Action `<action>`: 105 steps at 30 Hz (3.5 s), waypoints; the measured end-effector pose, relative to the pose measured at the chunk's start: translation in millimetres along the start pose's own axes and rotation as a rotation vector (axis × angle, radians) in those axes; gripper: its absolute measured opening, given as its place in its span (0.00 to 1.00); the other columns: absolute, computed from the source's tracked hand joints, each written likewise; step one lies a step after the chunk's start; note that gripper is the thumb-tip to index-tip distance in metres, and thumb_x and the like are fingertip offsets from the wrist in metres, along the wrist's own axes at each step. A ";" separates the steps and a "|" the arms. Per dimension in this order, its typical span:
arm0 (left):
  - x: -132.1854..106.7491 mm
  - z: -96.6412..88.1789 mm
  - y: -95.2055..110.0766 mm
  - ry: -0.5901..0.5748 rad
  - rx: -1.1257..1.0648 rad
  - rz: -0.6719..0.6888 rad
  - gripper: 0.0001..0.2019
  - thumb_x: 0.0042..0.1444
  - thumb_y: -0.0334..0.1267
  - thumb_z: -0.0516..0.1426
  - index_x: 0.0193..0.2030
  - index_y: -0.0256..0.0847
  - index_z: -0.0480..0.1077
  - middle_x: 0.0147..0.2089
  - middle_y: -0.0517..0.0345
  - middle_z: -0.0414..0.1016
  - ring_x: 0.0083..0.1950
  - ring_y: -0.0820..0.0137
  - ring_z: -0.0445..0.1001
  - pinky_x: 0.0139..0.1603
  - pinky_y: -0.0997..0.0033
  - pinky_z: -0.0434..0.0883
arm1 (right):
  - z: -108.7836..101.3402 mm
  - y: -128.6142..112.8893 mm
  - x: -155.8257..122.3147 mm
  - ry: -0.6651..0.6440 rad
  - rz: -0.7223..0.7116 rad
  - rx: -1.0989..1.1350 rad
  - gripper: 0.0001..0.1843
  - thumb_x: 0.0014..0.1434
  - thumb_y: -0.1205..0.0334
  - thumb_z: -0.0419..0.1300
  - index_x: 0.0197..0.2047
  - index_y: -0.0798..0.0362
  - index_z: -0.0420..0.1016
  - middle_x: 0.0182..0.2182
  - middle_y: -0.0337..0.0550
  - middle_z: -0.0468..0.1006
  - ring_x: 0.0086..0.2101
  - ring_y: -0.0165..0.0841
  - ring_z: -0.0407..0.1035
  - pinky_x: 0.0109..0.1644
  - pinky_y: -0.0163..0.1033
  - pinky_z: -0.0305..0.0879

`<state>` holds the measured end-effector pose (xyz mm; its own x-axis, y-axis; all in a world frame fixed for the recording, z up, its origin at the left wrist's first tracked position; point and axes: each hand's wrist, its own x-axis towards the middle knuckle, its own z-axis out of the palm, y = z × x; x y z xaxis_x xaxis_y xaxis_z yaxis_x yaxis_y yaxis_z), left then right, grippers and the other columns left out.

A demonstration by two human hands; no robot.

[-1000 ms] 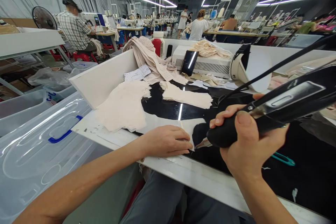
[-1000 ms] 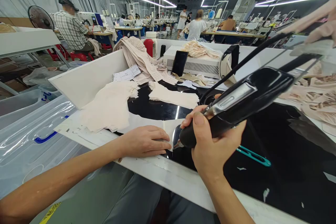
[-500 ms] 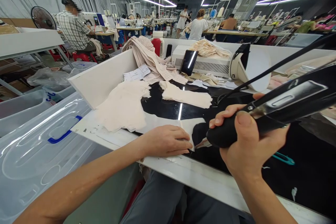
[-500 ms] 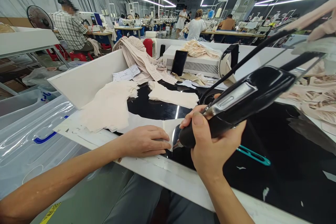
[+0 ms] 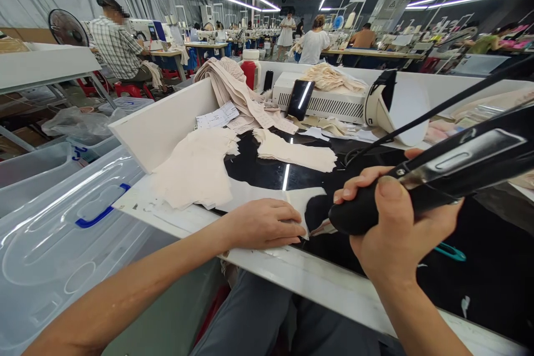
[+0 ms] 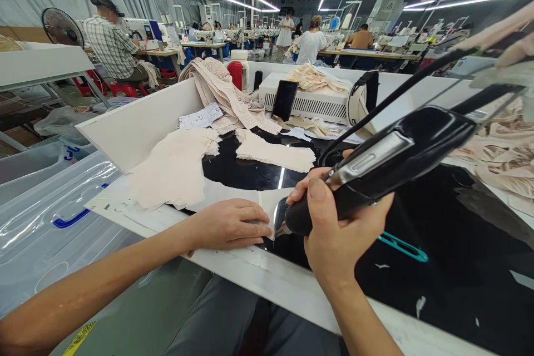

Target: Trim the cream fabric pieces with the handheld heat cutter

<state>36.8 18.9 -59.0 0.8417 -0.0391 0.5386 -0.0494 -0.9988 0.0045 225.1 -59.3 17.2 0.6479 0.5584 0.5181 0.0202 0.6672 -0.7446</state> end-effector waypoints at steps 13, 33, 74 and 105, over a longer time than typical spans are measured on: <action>-3.5 3.4 -0.7 -0.024 -0.013 -0.046 0.15 0.87 0.39 0.56 0.65 0.37 0.82 0.60 0.44 0.89 0.62 0.60 0.88 0.68 0.63 0.83 | -0.8 4.5 -3.2 -0.036 -0.032 -0.017 0.20 0.56 0.59 0.78 0.45 0.41 0.73 0.29 0.27 0.82 0.21 0.33 0.73 0.26 0.42 0.76; -8.4 -13.1 12.5 -0.057 -0.072 -0.042 0.11 0.85 0.37 0.59 0.57 0.36 0.84 0.53 0.45 0.89 0.55 0.61 0.88 0.65 0.62 0.83 | -15.2 -0.1 -14.0 -0.119 0.027 -0.038 0.26 0.62 0.49 0.82 0.56 0.41 0.76 0.32 0.28 0.84 0.24 0.34 0.76 0.29 0.43 0.78; 27.0 6.3 -3.7 -0.102 0.105 -0.177 0.15 0.86 0.39 0.56 0.65 0.37 0.82 0.55 0.48 0.87 0.54 0.59 0.86 0.57 0.58 0.86 | -15.0 42.8 40.8 0.014 -0.155 -0.097 0.24 0.60 0.47 0.81 0.44 0.41 0.69 0.28 0.27 0.81 0.21 0.34 0.74 0.24 0.41 0.75; 16.3 -8.6 2.0 -0.047 0.057 -0.186 0.17 0.89 0.40 0.52 0.58 0.38 0.83 0.53 0.49 0.88 0.52 0.62 0.86 0.56 0.60 0.85 | -24.0 31.2 28.1 -0.012 -0.133 -0.105 0.20 0.62 0.57 0.80 0.45 0.43 0.71 0.31 0.27 0.82 0.23 0.29 0.75 0.27 0.37 0.79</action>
<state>45.8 16.4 -42.9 0.8576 0.1461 0.4931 0.1387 -0.9890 0.0519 262.3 -34.7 -1.6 0.6255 0.4747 0.6192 0.1851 0.6807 -0.7088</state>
